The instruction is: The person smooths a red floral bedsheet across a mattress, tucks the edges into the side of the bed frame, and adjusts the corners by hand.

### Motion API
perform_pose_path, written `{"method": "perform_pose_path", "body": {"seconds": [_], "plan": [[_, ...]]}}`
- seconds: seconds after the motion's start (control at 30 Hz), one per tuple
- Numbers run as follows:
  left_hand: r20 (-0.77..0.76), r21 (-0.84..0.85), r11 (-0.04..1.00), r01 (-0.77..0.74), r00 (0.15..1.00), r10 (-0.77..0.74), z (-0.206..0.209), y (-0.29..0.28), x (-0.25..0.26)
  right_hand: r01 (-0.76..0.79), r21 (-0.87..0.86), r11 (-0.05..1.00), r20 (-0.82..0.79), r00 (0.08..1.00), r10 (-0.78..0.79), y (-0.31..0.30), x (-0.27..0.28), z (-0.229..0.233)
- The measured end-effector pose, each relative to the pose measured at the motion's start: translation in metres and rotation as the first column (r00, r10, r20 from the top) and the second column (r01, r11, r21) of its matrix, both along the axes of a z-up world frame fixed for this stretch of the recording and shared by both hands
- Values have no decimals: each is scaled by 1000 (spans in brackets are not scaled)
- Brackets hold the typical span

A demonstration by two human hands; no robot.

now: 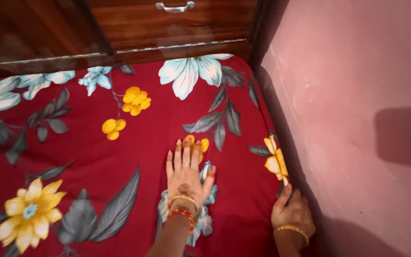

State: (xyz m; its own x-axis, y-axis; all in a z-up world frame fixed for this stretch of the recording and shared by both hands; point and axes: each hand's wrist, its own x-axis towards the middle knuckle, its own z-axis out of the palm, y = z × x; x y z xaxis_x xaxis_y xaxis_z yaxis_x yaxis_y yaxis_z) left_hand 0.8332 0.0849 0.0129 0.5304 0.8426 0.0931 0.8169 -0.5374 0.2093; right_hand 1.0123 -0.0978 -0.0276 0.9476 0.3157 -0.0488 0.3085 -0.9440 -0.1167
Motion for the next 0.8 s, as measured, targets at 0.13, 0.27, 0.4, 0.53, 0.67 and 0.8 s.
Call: {"method": "perform_pose_path", "body": {"seconds": [0.13,0.27,0.4,0.53,0.67,0.8], "plan": [[-8,-115,992,-51,999,50,11,-41,-2,-18,4,1000,5,1000,18,1,0,1],[267,68,996,-65,963,44,12,-99,2,-8,19,1000,20,1000,7,2,0,2],[284,149,988,-29,959,-15,1,-123,-3,-33,28,999,64,997,31,1,0,1],[271,117,993,-16,962,-17,-13,-123,-3,-28,-28,999,138,990,32,0,-1,0],[266,109,994,-22,964,-7,-17,-126,-4,15,80,997,6,1000,-16,0,3,9],[238,95,995,40,969,-62,-18,-126,-5,206,149,967,-221,960,-171,1,9,13]]}}
